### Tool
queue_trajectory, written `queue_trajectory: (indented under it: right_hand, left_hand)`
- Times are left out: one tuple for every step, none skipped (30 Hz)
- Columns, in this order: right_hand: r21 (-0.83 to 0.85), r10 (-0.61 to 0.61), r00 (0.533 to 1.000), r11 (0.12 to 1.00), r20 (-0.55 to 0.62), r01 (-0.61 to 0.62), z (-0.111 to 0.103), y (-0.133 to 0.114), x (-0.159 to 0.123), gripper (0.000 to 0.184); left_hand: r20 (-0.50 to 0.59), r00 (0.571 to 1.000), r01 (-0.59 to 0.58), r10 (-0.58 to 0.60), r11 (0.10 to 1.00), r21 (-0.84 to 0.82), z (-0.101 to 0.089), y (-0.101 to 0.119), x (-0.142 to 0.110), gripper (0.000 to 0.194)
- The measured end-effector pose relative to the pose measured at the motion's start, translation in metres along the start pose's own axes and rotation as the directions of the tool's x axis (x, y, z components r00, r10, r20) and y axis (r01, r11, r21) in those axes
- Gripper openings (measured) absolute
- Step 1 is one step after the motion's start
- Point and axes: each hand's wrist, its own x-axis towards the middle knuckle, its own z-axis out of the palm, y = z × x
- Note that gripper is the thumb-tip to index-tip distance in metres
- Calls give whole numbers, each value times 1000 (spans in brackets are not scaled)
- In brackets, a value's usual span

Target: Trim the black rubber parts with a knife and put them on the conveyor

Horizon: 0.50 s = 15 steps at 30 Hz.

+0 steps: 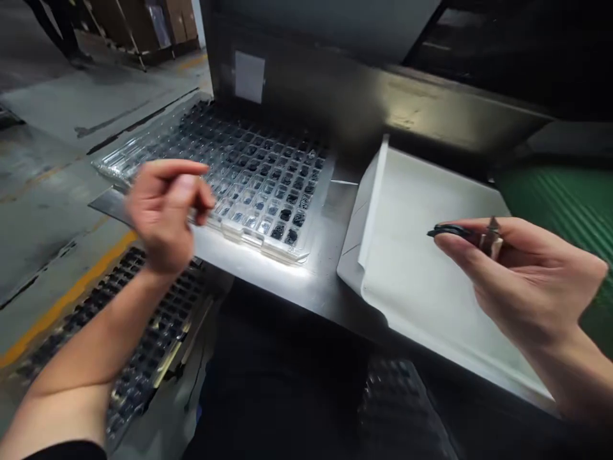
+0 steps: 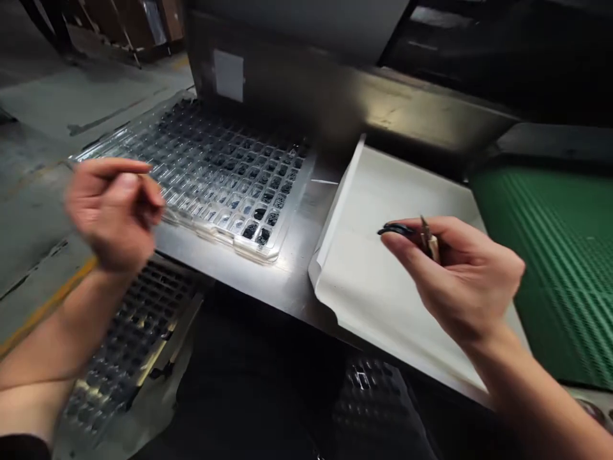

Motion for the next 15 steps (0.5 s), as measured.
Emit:
queue_trajectory:
  right_hand:
    - [34,-9,1000,999,-8,9,0,-7,1,26]
    - [52,-16,1000,999,-19,17,0,-15,3,21]
    - [69,-18,999,997,-31,21,0,-22,5,18]
    - [85,-22,999,996,-46,26,0,-28,8,16]
    - [99,-29,998,994,-61,35,0,-33,10,15]
    - [113,-44,996,992,-74,53,0,-36,13,15]
    - [120,-67,994,990,-84,77,-1,-37,16,15]
    - [118,-97,991,987,-94,108,-1,-36,19,16]
    - [102,-130,986,985,-103,141,0,-34,22,16]
    - [73,-165,980,982,-108,173,0,-30,24,17]
    - [35,-194,975,979,-108,199,0,-26,27,18]
    - [-7,-217,971,976,-96,218,0,-22,29,18]
    - [-49,-239,968,971,-80,235,0,-19,30,18]
    - [-90,-259,964,963,-62,253,-1,-15,30,18]
    - [-123,-269,962,957,-41,263,-2,-11,31,18]
  left_hand:
    - [128,988,102,-90,991,-89,34,-2,0,15]
    - [270,945,234,-187,960,-152,67,-4,-1,20]
    - [383,883,367,-271,908,-203,98,-6,-2,25]
    - [496,800,498,-339,835,-233,128,-7,-4,32]
    - [600,698,620,-391,748,-234,154,-8,-7,40]
    - [688,589,724,-424,656,-215,178,-10,-10,49]
    - [759,482,802,-437,568,-183,200,-11,-14,55]
    - [815,384,860,-434,489,-145,218,-13,-18,61]
    - [854,307,899,-420,422,-116,233,-15,-22,64]
    - [880,253,924,-401,369,-98,244,-17,-25,64]
    - [895,223,940,-385,329,-92,253,-20,-29,63]
    - [901,212,948,-379,305,-95,259,-23,-32,62]
    - [899,214,950,-382,296,-100,262,-25,-35,62]
    - [896,218,948,-388,302,-100,264,-27,-38,64]
    - [894,218,943,-392,319,-91,264,-28,-40,67]
